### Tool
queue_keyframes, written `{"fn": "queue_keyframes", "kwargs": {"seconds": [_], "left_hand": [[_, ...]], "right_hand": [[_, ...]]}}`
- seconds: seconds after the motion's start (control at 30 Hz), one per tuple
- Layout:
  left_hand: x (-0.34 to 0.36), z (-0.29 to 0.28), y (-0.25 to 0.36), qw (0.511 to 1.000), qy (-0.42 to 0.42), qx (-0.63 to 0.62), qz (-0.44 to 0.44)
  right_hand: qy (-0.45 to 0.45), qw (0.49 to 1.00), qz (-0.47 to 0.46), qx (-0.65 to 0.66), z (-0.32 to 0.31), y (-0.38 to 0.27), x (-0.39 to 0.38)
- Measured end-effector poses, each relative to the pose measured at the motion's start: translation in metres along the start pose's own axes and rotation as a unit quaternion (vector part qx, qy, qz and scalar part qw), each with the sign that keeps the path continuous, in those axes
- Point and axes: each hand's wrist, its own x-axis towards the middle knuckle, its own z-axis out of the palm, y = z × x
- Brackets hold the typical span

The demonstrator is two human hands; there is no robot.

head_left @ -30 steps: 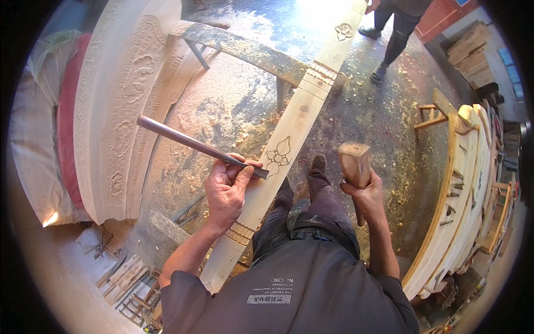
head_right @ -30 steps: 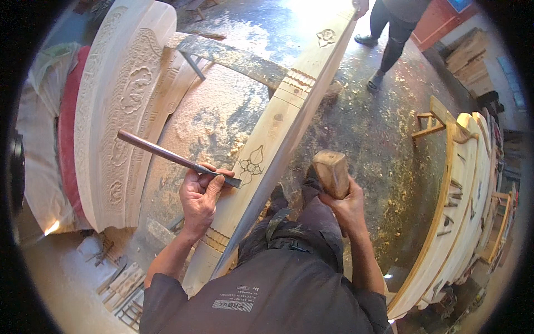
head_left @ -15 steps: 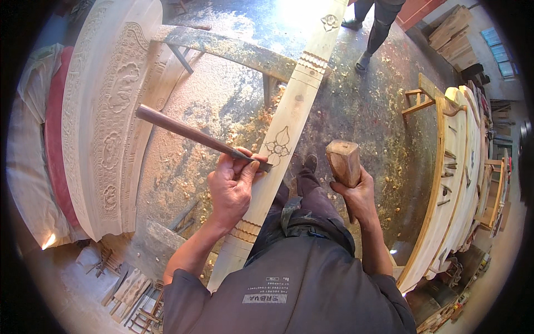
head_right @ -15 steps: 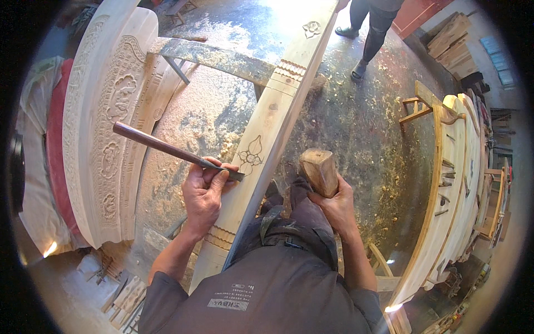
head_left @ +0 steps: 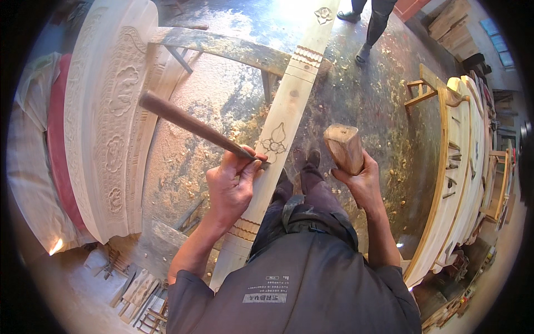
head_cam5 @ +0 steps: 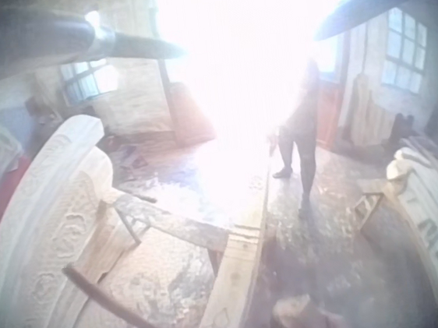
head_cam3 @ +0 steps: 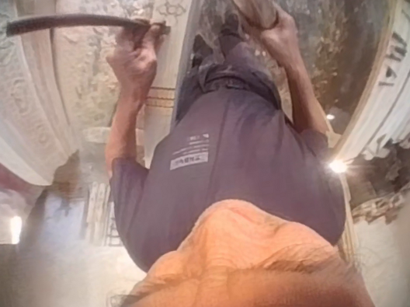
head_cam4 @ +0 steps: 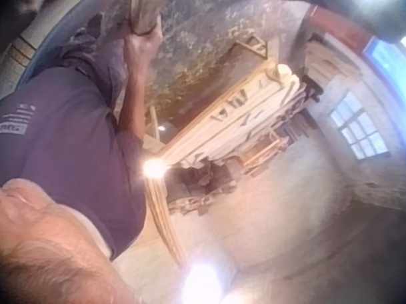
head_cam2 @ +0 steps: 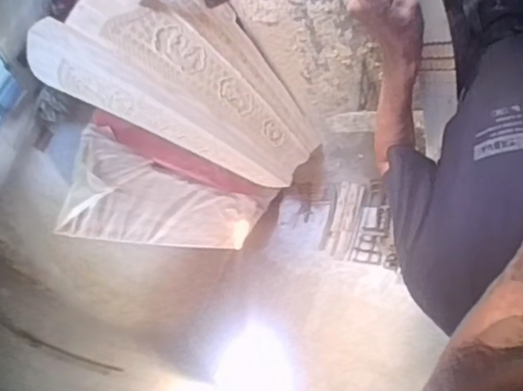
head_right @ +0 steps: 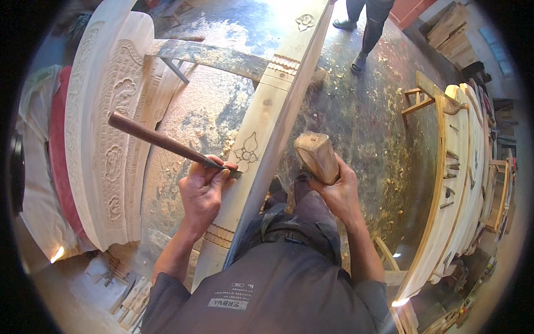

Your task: The person carves decorative floral patterns into a wooden board using a chisel and a mallet. The person then carries the large board with assistance from another person.

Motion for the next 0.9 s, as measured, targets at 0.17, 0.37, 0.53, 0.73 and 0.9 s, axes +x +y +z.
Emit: {"fn": "queue_keyframes", "kwargs": {"seconds": [0.17,0.37,0.53,0.73,0.9], "left_hand": [[0.001,0.0,-0.002,1.0,0.004,0.004,0.025],[0.002,0.001,0.002,0.998,-0.003,0.04,0.043],[0.004,0.002,0.011,0.996,-0.011,0.077,0.041],[-0.001,0.007,0.017,0.997,0.012,0.072,0.024],[-0.005,0.009,0.003,0.996,0.02,0.075,0.054]], "right_hand": [[-0.006,1.0,-0.018,-0.017,0.0,-0.004,0.005],[-0.02,0.998,-0.037,-0.039,0.004,-0.013,0.009],[-0.021,0.996,-0.073,-0.05,0.008,-0.023,0.015],[-0.02,0.986,-0.133,-0.095,0.009,-0.059,0.028],[-0.002,0.955,-0.263,-0.137,0.013,-0.113,0.039]]}}
